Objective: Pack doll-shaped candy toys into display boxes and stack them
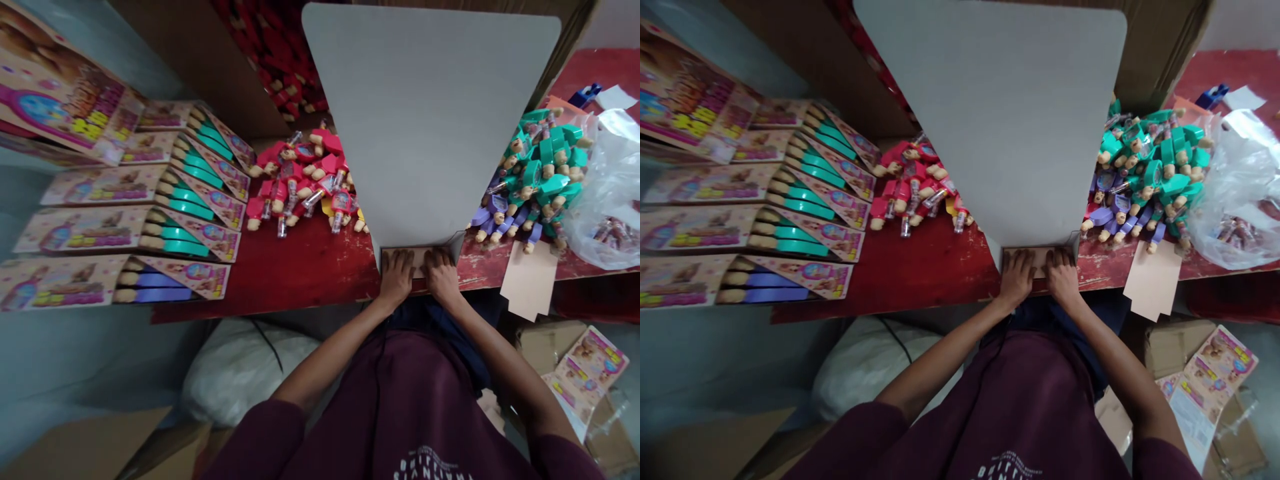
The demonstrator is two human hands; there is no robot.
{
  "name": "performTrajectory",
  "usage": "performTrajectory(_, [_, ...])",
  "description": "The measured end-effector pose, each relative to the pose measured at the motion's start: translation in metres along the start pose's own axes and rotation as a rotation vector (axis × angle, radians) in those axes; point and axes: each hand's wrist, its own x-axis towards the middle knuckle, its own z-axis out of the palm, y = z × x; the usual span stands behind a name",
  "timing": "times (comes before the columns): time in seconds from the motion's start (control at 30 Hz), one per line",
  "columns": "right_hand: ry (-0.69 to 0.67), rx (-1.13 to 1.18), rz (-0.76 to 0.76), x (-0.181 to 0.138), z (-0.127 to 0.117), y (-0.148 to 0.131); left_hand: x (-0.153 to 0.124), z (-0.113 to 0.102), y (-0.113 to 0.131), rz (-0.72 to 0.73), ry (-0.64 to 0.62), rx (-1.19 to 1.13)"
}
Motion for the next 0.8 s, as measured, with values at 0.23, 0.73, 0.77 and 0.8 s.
performTrajectory(0.23, [-0.019,0.007,-0.002,-0.011,0.017,-0.003,-0.021,-0.011,0.005,0.075,-0.212,0.067])
performTrajectory(0.73, [0.135,0.006,-0.063,0.006,0.026,0.002,-0.026,-0.035,-0.045,-0.004,0.306,-0.135])
performTrajectory(0.77, [0.142,0.008,-0.059,0.007,0.027,0.001,-0.018,-0.046,-0.063,-0.133,0.403,-0.151])
performTrajectory(0.8, [0.15,0.008,-0.058,0.008,0.027,0.0,-0.007,-0.056,-0.083,-0.3,0.46,-0.171])
